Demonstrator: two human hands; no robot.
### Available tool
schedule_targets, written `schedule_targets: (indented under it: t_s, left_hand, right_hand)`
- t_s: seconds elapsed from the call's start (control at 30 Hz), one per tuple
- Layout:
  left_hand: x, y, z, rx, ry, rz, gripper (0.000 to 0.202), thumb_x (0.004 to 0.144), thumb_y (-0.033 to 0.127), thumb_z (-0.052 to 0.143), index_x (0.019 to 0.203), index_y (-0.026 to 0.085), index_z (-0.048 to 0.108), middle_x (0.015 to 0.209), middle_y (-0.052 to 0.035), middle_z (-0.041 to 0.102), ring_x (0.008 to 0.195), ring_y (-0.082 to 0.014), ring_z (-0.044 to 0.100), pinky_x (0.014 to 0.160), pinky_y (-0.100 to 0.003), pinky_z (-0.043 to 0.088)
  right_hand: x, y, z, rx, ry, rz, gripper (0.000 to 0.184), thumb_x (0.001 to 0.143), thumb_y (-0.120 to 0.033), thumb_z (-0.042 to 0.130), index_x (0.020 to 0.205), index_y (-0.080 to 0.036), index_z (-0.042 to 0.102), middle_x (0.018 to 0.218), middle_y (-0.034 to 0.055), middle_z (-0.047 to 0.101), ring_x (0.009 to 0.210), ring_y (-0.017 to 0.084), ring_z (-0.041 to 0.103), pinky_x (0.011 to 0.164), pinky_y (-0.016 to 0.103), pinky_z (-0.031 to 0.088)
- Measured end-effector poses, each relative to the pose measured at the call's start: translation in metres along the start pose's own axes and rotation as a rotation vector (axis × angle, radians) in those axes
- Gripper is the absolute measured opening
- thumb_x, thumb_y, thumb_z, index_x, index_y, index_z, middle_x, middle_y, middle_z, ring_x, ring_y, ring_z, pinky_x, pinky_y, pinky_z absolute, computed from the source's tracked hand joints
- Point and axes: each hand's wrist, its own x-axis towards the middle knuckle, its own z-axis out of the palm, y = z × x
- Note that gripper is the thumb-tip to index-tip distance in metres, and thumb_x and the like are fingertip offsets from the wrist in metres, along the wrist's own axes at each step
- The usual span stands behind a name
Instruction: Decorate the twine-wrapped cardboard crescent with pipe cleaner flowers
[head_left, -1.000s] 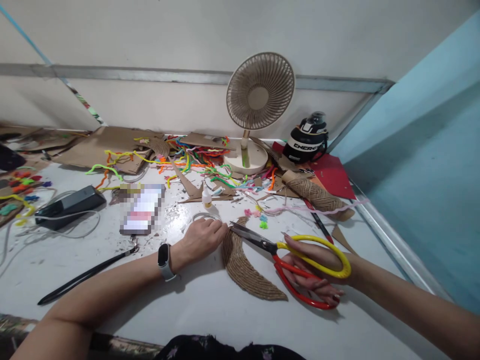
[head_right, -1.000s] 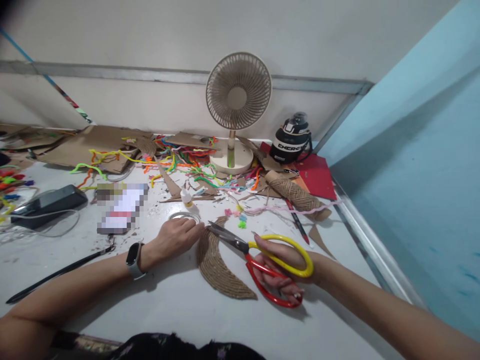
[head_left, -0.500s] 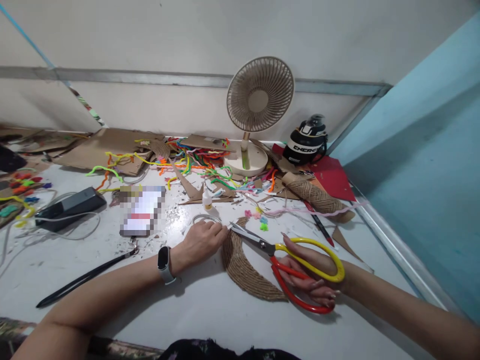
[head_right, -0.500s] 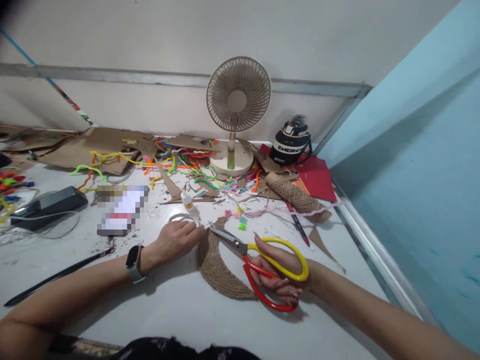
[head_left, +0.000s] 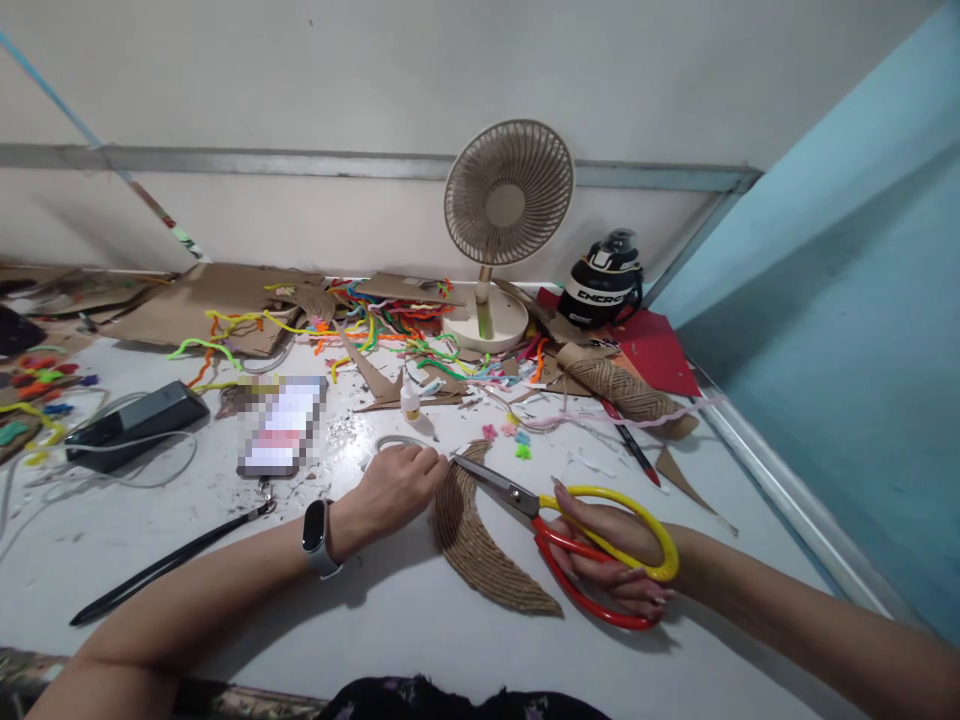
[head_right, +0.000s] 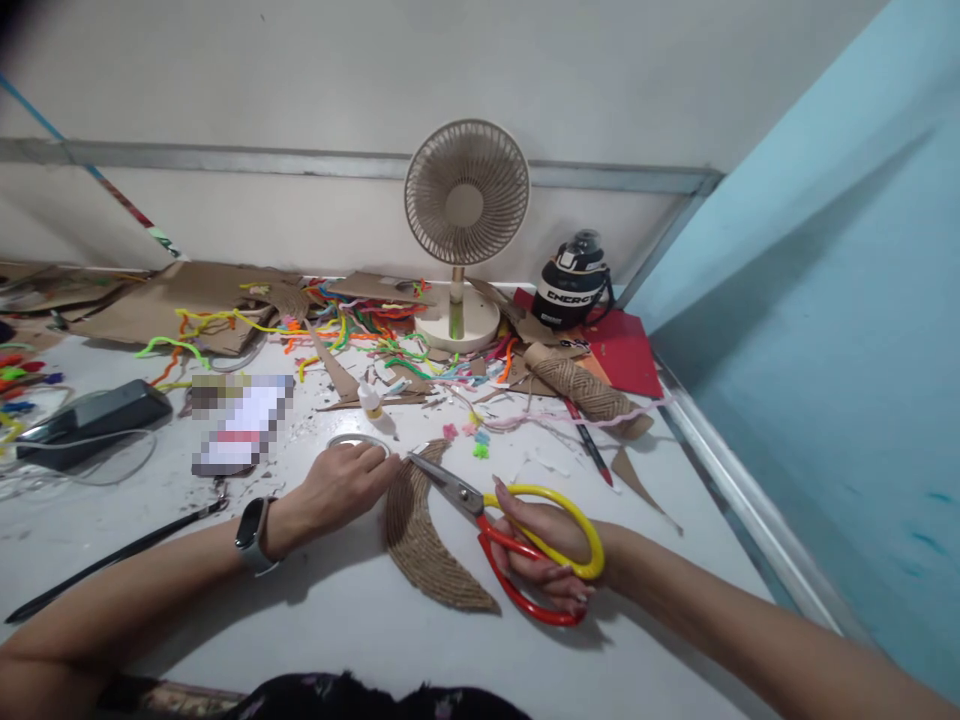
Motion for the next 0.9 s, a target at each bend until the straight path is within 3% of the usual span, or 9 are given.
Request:
schedule_targets:
  t_s: [0.13, 0.23, 0.47, 0.63, 0.8, 0.9]
  left_hand:
    - [0.002, -0.006, -0.011, 0.038, 0.024, -0.02, 0.018, 0.087, 0.011, 0.05, 0.071, 0.019, 0.053, 0.059, 0.001, 0.052, 0.053, -0.0143, 0.047, 0.049, -0.03, 0.029]
    - [0.003, -0.01, -0.013, 0.074, 0.044, -0.058, 0.015, 0.087, 0.013, 0.052, 0.073, 0.019, 0.055, 0.06, 0.0012, 0.052, 0.054, -0.0142, 0.047, 0.05, -0.03, 0.03]
    - [0.003, -0.012, -0.013, 0.078, 0.129, -0.07, 0.007, 0.089, 0.017, 0.053, 0.083, 0.017, 0.058, 0.06, 0.0021, 0.051, 0.055, -0.0123, 0.045, 0.05, -0.028, 0.029]
    - [0.0, 0.002, -0.016, -0.055, 0.215, 0.155, 0.012, 0.089, 0.016, 0.054, 0.1, 0.012, 0.058, 0.062, 0.0026, 0.052, 0.055, -0.0114, 0.046, 0.049, -0.028, 0.031]
    - [-0.004, 0.02, -0.013, -0.133, 0.176, 0.376, 0.019, 0.09, 0.011, 0.047, 0.105, 0.005, 0.057, 0.067, -0.0008, 0.054, 0.058, -0.0121, 0.048, 0.047, -0.028, 0.034]
    - [-0.006, 0.024, -0.011, -0.139, 0.14, 0.431, 0.02, 0.09, 0.01, 0.046, 0.104, 0.004, 0.058, 0.067, -0.0022, 0.055, 0.057, -0.012, 0.049, 0.047, -0.027, 0.035]
  right_hand:
    - [-0.002, -0.003, 0.009, 0.048, 0.052, -0.068, 0.087, 0.082, -0.077, 0.003, 0.077, -0.013, 0.062, 0.031, -0.0069, 0.034, 0.018, 0.009, 0.03, 0.024, 0.022, 0.036]
    - [-0.006, -0.007, 0.014, 0.06, -0.003, -0.096, 0.097, 0.079, -0.079, -0.001, 0.089, -0.008, 0.063, 0.039, -0.0048, 0.041, 0.023, 0.01, 0.036, 0.028, 0.024, 0.04]
    - [-0.008, -0.014, 0.012, 0.223, -0.158, -0.184, 0.106, 0.075, -0.082, -0.004, 0.1, -0.002, 0.061, 0.052, 0.0003, 0.051, 0.03, 0.01, 0.04, 0.04, 0.036, 0.051]
    - [-0.004, -0.013, 0.01, 0.276, -0.178, -0.172, 0.112, 0.072, -0.082, -0.011, 0.1, -0.002, 0.061, 0.051, 0.0004, 0.05, 0.03, 0.01, 0.042, 0.032, 0.028, 0.045]
    - [0.002, -0.011, 0.012, 0.234, -0.172, -0.09, 0.112, 0.068, -0.087, -0.007, 0.094, -0.004, 0.063, 0.046, -0.0008, 0.047, 0.028, 0.011, 0.041, 0.025, 0.023, 0.033]
    - [-0.005, -0.016, 0.017, 0.125, -0.069, -0.074, 0.103, 0.071, -0.087, 0.0, 0.091, -0.007, 0.063, 0.045, -0.0022, 0.044, 0.028, 0.01, 0.038, 0.027, 0.022, 0.031]
